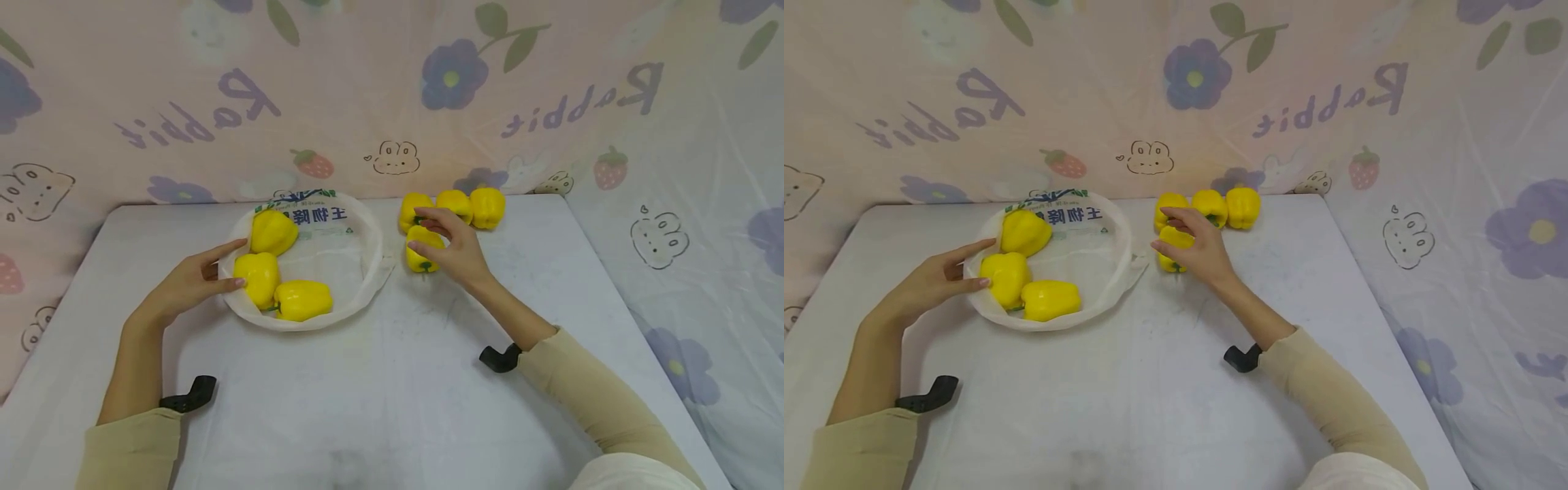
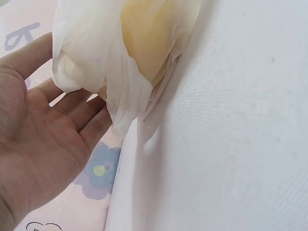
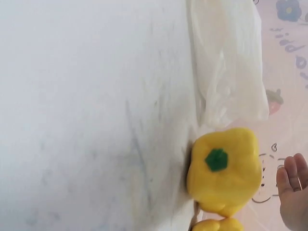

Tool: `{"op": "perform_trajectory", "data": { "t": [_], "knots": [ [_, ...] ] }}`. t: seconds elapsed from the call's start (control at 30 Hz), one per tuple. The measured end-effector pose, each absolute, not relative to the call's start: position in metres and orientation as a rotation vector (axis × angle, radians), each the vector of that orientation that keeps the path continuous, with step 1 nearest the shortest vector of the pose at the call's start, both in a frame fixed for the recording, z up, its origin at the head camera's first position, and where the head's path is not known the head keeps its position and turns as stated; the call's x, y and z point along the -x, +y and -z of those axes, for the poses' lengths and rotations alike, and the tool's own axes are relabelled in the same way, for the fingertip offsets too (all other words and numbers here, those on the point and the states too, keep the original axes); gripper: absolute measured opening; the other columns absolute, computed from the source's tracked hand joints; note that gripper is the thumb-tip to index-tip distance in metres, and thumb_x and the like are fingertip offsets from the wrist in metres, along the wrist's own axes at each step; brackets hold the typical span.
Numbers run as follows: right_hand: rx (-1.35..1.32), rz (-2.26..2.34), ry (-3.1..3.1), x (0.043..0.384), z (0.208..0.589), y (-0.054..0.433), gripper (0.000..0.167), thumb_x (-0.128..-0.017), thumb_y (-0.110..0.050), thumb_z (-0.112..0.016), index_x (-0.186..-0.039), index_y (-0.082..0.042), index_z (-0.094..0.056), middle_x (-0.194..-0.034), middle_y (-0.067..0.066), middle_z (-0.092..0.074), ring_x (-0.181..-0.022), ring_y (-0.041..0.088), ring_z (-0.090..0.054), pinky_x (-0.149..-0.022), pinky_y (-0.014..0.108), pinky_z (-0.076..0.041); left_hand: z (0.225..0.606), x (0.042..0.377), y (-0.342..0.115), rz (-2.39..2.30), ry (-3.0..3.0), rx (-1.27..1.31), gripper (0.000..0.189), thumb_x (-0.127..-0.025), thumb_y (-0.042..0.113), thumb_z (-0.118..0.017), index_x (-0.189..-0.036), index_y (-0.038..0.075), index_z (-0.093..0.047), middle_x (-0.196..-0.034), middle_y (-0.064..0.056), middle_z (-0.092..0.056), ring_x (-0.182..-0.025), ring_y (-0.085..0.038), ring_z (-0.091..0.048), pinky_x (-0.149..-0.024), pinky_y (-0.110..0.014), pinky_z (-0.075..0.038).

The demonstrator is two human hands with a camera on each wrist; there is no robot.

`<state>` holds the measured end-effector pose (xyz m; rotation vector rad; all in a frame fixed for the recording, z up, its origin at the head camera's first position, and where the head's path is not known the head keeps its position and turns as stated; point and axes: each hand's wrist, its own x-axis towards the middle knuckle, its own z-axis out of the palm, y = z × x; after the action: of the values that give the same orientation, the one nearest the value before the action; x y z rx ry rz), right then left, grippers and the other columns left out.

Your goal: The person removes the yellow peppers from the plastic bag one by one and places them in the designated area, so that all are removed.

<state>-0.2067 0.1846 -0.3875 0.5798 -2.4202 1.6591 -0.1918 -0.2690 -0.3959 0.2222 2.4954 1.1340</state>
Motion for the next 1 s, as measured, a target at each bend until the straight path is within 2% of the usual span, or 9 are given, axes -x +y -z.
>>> {"op": "perform_trajectory", "data": {
  "t": [0.17, 0.33, 0.47, 0.57, 0.77, 1.0],
  "knots": [
    [-0.644, -1.642, -2.429, 0.202, 0.385, 0.172, 0.056, -0.083, -0.003, -0.079, -0.134, -0.002, -0.058, -0.135, 0.014, -0.060, -0.118, 0.036, -0.059, -0.109, 0.040, -0.048, 0.396, 0.192, -0.269, -1.134, 2.500, -0.238, 0.080, -0.092, 0.043, -0.069, -0.159, 0.027, -0.026, -0.163, -0.022, -0.024, -0.140, -0.053, -0.035, -0.109, -0.073, -0.030],
    [-0.705, -1.617, -2.450, 0.198, 0.385, 0.158, 0.052, -0.083, -0.009, -0.080, -0.132, -0.007, -0.061, -0.133, 0.008, -0.062, -0.115, 0.026, -0.062, -0.107, 0.033, -0.050, 0.399, 0.195, -0.267, -1.132, 2.501, -0.259, 0.080, -0.093, 0.039, -0.069, -0.159, 0.028, -0.026, -0.163, -0.023, -0.025, -0.137, -0.052, -0.038, -0.109, -0.073, -0.031],
    [-0.775, -1.611, -2.467, 0.198, 0.383, 0.145, 0.052, -0.085, -0.012, -0.079, -0.132, -0.004, -0.060, -0.133, 0.012, -0.062, -0.115, 0.029, -0.063, -0.106, 0.033, -0.051, 0.400, 0.195, -0.268, -1.138, 2.502, -0.254, 0.080, -0.093, 0.038, -0.069, -0.159, 0.028, -0.025, -0.162, -0.023, -0.028, -0.133, -0.047, -0.044, -0.109, -0.070, -0.034],
    [-0.813, -1.629, -2.480, 0.197, 0.380, 0.135, 0.053, -0.085, -0.013, -0.079, -0.133, -0.003, -0.059, -0.132, 0.014, -0.061, -0.115, 0.032, -0.062, -0.106, 0.032, -0.051, 0.399, 0.194, -0.268, -1.133, 2.508, -0.249, 0.080, -0.093, 0.039, -0.069, -0.159, 0.029, -0.025, -0.162, -0.023, -0.027, -0.133, -0.048, -0.043, -0.108, -0.071, -0.034],
    [-0.876, -1.637, -2.515, 0.196, 0.379, 0.119, 0.056, -0.084, -0.014, -0.081, -0.135, -0.008, -0.060, -0.130, 0.006, -0.062, -0.113, 0.020, -0.063, -0.104, 0.030, -0.052, 0.398, 0.194, -0.268, -1.117, 2.516, -0.236, 0.080, -0.093, 0.041, -0.069, -0.159, 0.030, -0.026, -0.163, -0.022, -0.025, -0.136, -0.050, -0.038, -0.109, -0.074, -0.031],
    [-1.002, -1.681, -2.537, 0.199, 0.383, 0.102, 0.057, -0.085, -0.015, -0.079, -0.138, -0.011, -0.057, -0.137, 0.006, -0.060, -0.118, 0.021, -0.062, -0.106, 0.031, -0.051, 0.398, 0.194, -0.269, -1.100, 2.520, -0.227, 0.080, -0.093, 0.043, -0.068, -0.159, 0.030, -0.025, -0.163, -0.023, -0.024, -0.137, -0.052, -0.036, -0.109, -0.074, -0.030]
  ]
}}
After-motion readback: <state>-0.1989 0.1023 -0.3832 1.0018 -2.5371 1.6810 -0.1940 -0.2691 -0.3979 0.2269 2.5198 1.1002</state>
